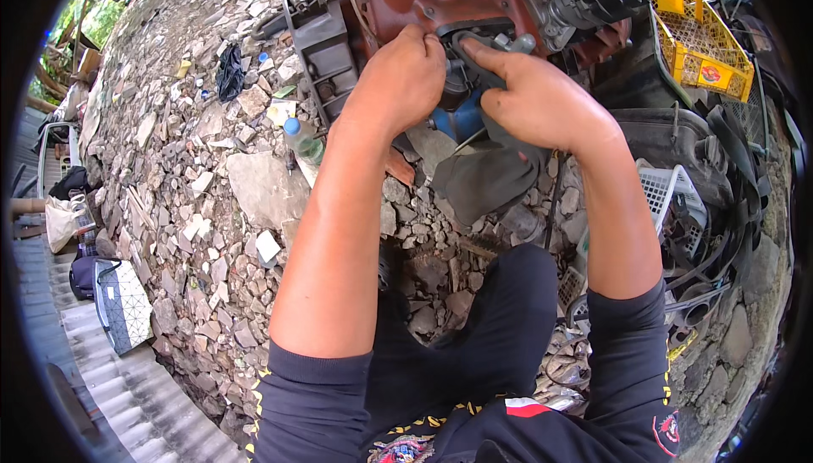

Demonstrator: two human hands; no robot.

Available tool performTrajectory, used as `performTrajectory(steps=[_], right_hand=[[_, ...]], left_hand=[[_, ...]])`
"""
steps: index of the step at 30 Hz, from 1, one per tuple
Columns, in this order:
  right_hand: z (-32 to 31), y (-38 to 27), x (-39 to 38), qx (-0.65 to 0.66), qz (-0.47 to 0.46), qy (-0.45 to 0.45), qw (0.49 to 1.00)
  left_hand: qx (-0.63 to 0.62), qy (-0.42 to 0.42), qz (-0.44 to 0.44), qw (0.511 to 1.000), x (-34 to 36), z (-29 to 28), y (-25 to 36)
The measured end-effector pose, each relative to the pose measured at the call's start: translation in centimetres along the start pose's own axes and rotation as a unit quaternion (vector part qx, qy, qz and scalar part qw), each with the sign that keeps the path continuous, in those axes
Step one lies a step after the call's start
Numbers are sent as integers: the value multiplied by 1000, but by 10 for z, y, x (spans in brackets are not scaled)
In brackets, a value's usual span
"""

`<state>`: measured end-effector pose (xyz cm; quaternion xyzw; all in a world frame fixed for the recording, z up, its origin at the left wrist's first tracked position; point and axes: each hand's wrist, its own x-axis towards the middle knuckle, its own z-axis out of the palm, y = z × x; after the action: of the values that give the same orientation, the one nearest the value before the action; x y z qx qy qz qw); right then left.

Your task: The person works on a metal engine component, using a cloth to wipe various parts of the assembly while it is placed on the ground. They manipulate a fuel-system related component by hand, turning it over and cleaning its surfaces.

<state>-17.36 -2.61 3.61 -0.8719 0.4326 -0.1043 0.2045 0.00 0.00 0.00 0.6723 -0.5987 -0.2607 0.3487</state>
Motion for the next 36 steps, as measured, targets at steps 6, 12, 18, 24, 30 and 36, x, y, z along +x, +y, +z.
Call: performTrajectory(steps=[6,12,18,24,30,36], right_hand=[[-40,-21,13,11,75,-114,991],[-38,9,8,-2,7,-84,996],[-45,-2,4,45,44,-128,990],[24,12,-49,121,-24,79,989],[20,2,-44,47,31,88,995],[25,-1,-42,320,106,47,940]], left_hand=[[-28,26,51,998,1,-2,0],[-39,10,45,998,-1,7,3],[-26,27,40,999,-1,-5,-2],[-30,16,44,998,0,1,3],[-31,35,40,998,3,0,-4],[-23,16,26,999,3,2,3]])
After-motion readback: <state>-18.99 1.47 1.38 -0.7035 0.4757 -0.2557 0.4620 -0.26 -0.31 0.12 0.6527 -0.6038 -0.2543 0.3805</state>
